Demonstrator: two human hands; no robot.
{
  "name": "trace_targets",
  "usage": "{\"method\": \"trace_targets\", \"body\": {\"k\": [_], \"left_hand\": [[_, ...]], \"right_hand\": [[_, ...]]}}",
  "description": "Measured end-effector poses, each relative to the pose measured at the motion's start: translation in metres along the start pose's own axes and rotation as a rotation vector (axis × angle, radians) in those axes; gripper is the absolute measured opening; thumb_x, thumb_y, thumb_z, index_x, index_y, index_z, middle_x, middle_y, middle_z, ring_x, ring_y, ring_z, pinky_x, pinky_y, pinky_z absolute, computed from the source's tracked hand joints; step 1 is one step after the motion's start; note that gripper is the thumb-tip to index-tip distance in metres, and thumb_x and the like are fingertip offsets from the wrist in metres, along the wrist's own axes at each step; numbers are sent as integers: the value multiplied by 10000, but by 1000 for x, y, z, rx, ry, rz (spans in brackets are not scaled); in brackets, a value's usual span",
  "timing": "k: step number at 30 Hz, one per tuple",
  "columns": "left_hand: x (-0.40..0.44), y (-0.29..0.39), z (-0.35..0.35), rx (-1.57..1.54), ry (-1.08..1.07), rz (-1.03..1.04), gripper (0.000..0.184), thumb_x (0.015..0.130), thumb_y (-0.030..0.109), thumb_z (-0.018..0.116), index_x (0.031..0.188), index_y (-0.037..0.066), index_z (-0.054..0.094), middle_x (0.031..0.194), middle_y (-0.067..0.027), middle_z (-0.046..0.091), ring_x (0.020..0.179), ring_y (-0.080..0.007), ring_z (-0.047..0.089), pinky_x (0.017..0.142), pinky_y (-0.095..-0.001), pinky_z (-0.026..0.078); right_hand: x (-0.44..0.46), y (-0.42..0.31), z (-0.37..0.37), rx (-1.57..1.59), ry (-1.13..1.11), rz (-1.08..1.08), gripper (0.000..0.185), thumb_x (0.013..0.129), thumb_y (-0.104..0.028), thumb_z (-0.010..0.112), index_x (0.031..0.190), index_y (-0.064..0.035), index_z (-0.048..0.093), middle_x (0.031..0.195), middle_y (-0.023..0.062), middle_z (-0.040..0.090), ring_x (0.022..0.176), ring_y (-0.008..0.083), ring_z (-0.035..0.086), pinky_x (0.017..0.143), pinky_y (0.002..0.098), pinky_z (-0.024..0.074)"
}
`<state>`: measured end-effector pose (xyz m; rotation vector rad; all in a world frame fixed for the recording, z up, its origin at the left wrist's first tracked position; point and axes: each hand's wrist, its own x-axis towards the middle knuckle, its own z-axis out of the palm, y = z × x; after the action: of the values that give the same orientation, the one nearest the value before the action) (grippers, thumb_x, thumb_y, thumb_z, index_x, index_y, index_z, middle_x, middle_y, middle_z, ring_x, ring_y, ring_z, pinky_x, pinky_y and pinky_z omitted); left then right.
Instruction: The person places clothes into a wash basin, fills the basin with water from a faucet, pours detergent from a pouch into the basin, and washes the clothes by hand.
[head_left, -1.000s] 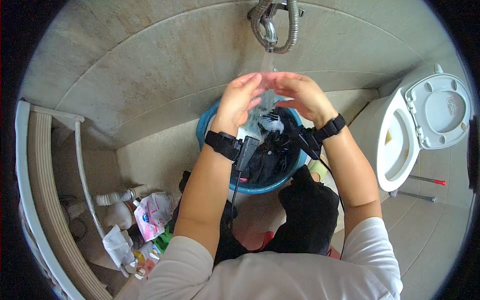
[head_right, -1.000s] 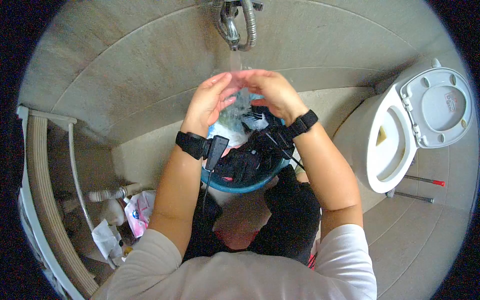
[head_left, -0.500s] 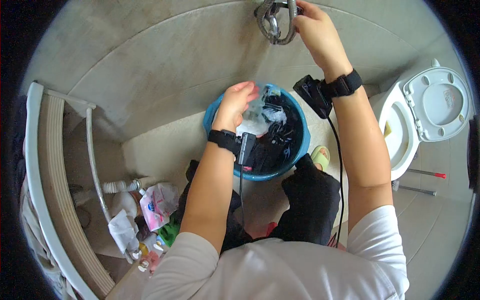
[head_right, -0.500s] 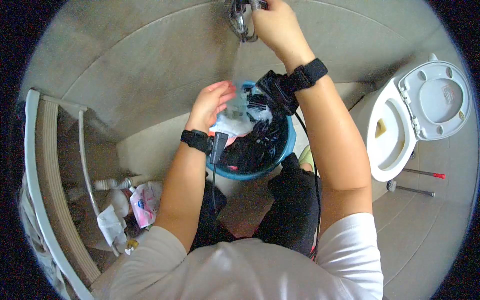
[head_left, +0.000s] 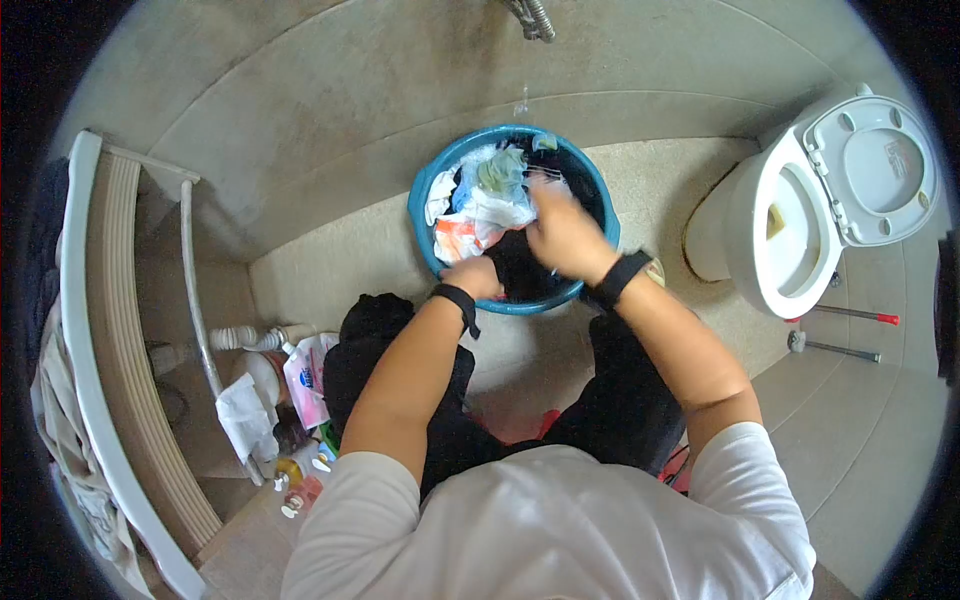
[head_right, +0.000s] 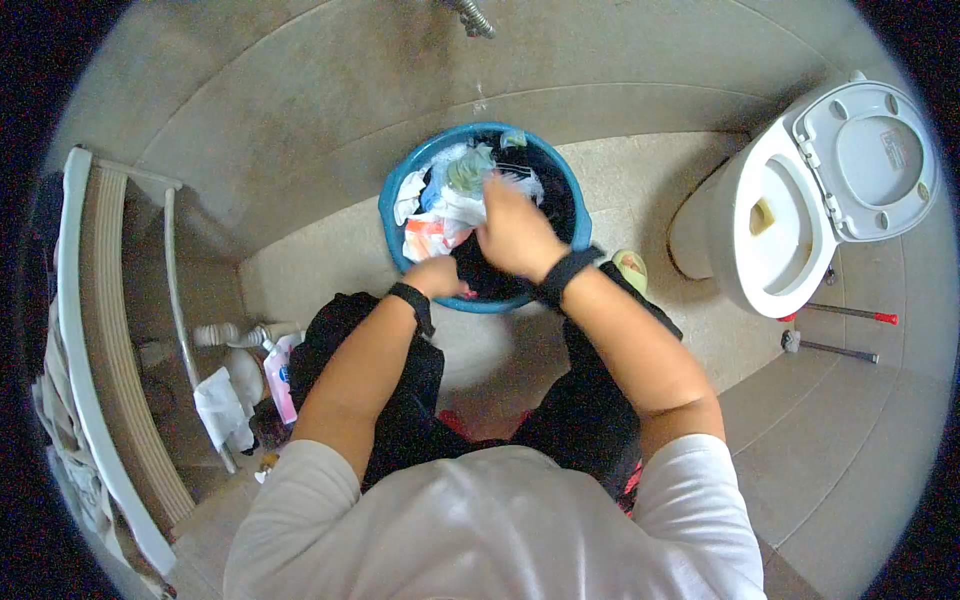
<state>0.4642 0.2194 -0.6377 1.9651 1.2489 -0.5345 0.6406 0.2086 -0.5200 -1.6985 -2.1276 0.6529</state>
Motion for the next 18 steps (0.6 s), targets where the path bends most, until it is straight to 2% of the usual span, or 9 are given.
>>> {"method": "trace_targets", "body": {"k": [1,2,3,5,9,11,13,15,18], "left_hand": [[-13,13,9,147,-121,-109,579,704,372,643,1159,34,526,1116,-156,576,979,-298,578,889,-510,390],[-28,22,14,155,-185,-146,596,690,369,657,1175,53,516,1148,-146,555,1140,-303,469,951,-622,255],[-39,24,31,293,-94,-86,580,701,361,653,1185,77,512,1195,-131,516,1254,-317,320,963,-684,119],[-29,19,68,318,163,-119,436,755,373,608,1107,117,591,1239,-114,492,1312,-334,193,998,-638,71],[-38,18,59,313,147,-74,550,746,457,602,1166,109,534,1216,-101,490,1266,-308,281,1003,-638,64],[-46,17,53,193,129,-23,575,749,551,543,1159,146,544,1217,-106,486,1258,-307,291,1003,-634,73],[-43,8,64,196,210,19,554,764,576,499,1154,186,554,1214,-112,476,1293,-306,220,987,-655,59],[-41,3,75,145,376,97,557,717,577,554,1064,145,612,1233,-123,445,1305,-365,149,973,-671,26],[-38,7,60,125,210,78,587,739,566,545,1178,175,547,1294,-127,391,1315,-377,114,971,-669,-28]], "right_hand": [[-23,14,26,-9,-320,69,581,729,-116,560,1229,82,342,1244,275,411,1114,404,429,938,409,375],[-60,34,68,-215,-310,-25,601,732,-144,554,1239,88,330,1258,266,407,1137,375,431,925,426,386],[-78,33,79,-480,-524,-25,599,752,-169,519,1256,83,316,1273,244,407,1147,338,439,923,450,379],[-101,46,108,-486,-623,-49,546,767,-181,482,1242,61,359,1269,215,430,1151,316,449,919,498,362],[-93,41,120,-561,-440,51,438,773,-205,487,1140,34,475,1198,180,509,1110,321,494,881,563,350],[-67,39,100,-338,-710,240,401,758,-266,558,1076,-22,551,1120,164,568,1053,310,542,858,587,361],[-36,39,59,-236,-265,120,286,761,-280,574,891,-25,588,943,185,609,879,331,599,740,474,468],[10,31,-1,-149,237,27,247,780,-249,558,852,-14,577,801,203,603,767,373,595,700,438,483],[75,-6,-113,-147,664,-62,242,842,-227,504,962,-34,588,901,206,597,831,377,574,712,445,466]]}}
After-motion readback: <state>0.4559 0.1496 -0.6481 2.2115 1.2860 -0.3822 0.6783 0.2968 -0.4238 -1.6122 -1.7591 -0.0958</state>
